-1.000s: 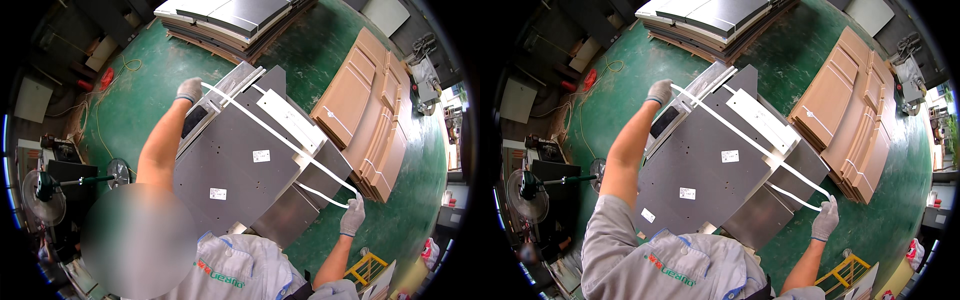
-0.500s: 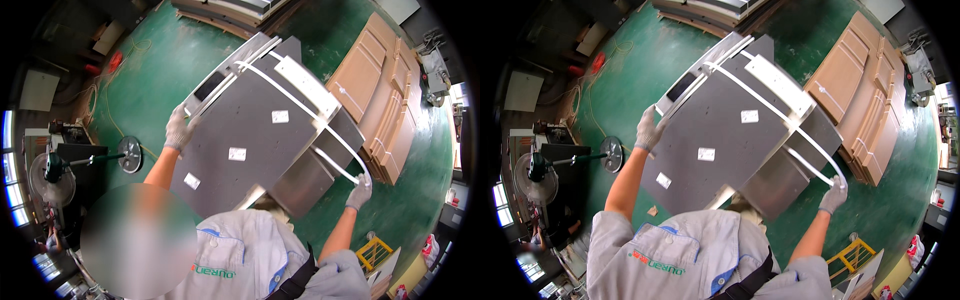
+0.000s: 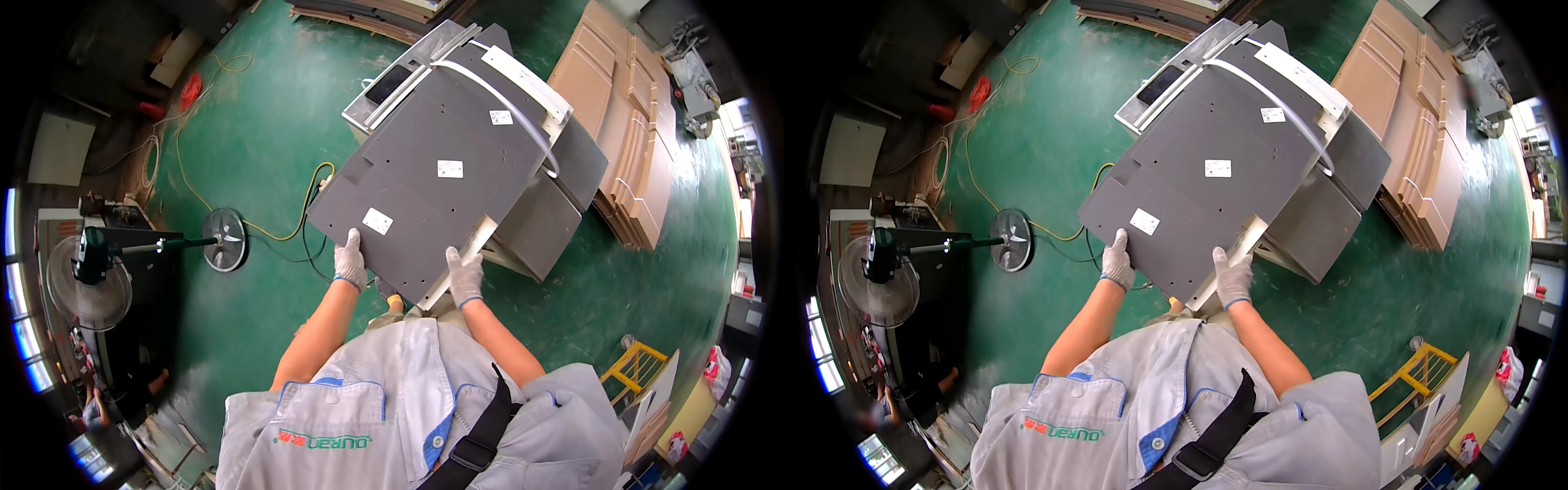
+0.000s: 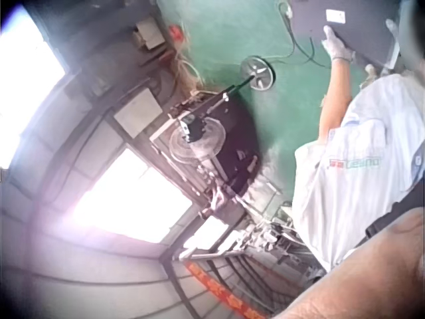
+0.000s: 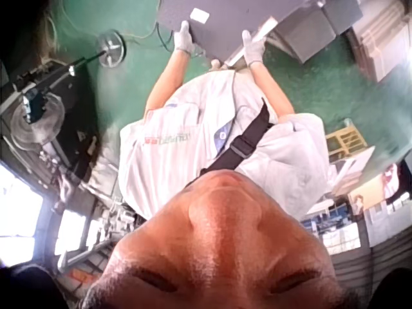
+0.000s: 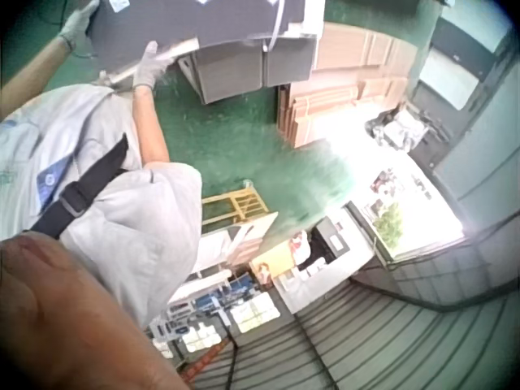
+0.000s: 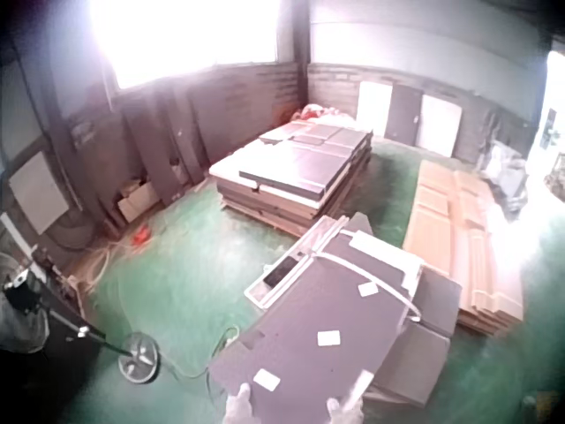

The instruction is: The person stacks dark gray rectangular panels on a workbench, aligns them, and secures the stack with white plastic straps. The person then lifts the strapped stack and places it onto a larger pile of similar panels.

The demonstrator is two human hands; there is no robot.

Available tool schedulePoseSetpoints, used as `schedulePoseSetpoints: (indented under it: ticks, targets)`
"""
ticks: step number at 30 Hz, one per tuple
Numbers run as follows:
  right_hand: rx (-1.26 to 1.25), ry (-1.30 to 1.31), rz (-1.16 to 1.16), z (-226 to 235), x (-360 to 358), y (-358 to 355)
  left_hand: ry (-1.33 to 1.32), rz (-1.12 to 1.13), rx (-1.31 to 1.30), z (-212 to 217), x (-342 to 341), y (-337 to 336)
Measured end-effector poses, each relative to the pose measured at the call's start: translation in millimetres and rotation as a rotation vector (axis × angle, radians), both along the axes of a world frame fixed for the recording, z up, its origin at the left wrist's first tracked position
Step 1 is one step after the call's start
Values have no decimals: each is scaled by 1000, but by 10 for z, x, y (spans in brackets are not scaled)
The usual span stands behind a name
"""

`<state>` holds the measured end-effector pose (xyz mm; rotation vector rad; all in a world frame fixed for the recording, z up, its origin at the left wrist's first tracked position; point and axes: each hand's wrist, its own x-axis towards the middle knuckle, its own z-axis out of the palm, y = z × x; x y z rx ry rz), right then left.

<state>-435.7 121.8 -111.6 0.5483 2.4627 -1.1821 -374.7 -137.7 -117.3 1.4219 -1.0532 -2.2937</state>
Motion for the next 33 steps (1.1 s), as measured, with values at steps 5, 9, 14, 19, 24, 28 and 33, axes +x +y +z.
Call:
schedulePoseSetpoints:
  ticks: [5, 9, 14, 19, 24, 28, 33]
  targets:
    - [-97, -3, -136, 101, 72, -190, -136, -21, -70, -39, -46, 23]
    - [-75, -8, -175, 145, 87, -249, -178, -212, -86, -110, 74, -153]
    - [-261, 77, -272, 362, 132, -281, -114, -552, -523, 210, 96, -594]
    - [-332, 87, -308, 197, 613, -396, -190, -825, -1022, 275, -197, -1503]
    - [-349, 67, -468, 97, 747, -572, -115, -998, -830, 160, -369, -1675]
    - [-477, 124, -540, 114, 693, -640, -58, -1035, -803, 136, -348, -1819]
    - [-498, 181, -567, 179, 770, -652, -74, -1300, -431, 195, -627, -2028]
